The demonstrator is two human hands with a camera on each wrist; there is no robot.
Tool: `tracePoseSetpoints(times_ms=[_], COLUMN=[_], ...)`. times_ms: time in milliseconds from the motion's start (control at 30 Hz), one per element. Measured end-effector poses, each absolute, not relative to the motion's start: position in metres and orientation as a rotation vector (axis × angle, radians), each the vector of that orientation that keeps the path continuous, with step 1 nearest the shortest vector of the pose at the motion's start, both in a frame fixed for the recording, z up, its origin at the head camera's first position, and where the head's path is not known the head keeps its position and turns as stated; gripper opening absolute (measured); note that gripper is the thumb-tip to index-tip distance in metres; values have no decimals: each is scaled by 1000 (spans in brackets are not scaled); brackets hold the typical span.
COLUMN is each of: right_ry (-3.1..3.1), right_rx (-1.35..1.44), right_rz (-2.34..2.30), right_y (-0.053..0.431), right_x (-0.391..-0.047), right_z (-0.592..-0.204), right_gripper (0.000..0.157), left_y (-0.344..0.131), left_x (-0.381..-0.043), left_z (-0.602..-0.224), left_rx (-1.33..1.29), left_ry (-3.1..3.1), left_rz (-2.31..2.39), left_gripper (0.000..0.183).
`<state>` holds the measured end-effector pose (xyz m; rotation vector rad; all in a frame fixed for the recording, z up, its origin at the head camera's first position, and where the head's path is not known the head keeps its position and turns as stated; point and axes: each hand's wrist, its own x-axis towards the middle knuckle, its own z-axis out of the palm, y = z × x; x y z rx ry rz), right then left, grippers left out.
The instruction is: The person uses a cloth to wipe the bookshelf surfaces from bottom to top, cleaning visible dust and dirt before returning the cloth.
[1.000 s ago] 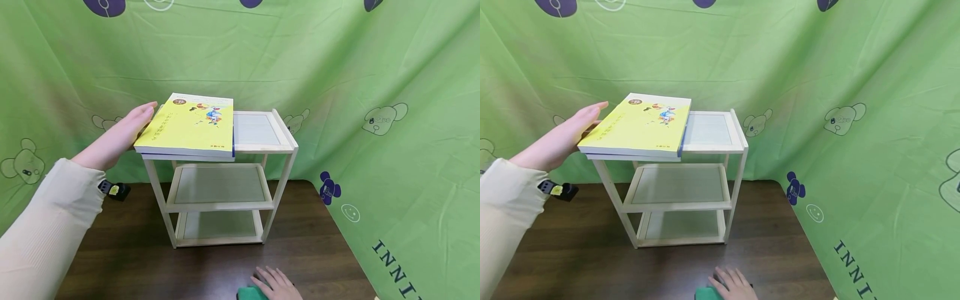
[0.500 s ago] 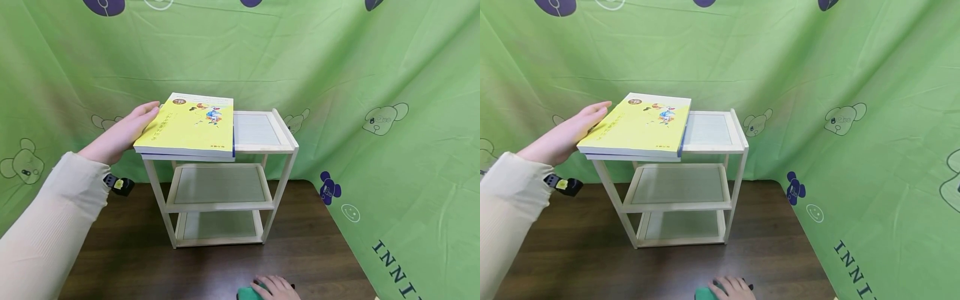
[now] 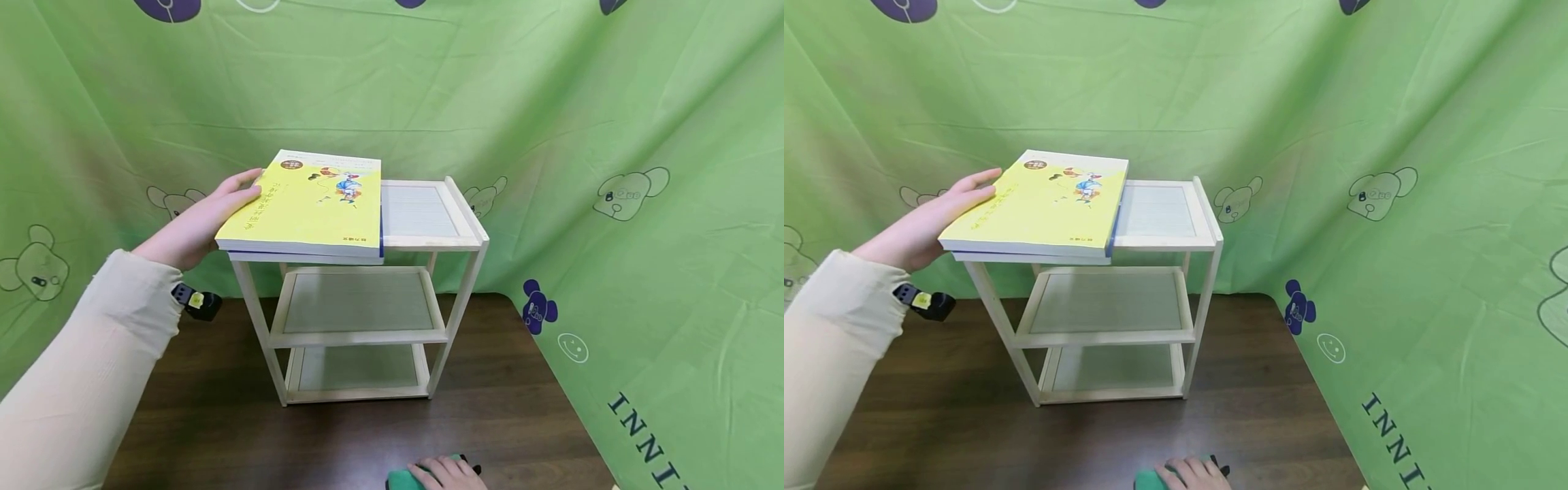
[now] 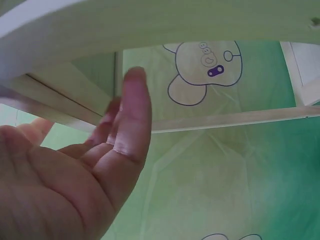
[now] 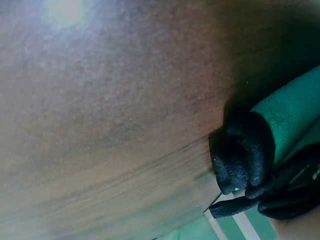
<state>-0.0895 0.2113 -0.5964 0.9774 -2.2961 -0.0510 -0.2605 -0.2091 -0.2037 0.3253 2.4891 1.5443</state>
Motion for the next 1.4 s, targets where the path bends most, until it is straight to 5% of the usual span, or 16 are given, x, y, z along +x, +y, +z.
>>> tracePoseSetpoints(times_ms=[1100, 1400], right_ry=[-2371, -2386], right_rx=[1033, 1034], right_rz=[-167, -88], right_y=[206, 200], right_x=[-99, -104], right_z=[-594, -587], right_gripper=[51, 62], left_y=[-206, -205], left_x=[-263, -262], left_z=[-223, -224], left_rx=[444, 445], left_ry=[2283, 2163], left_rz=[1828, 1965], left_gripper=[48, 40])
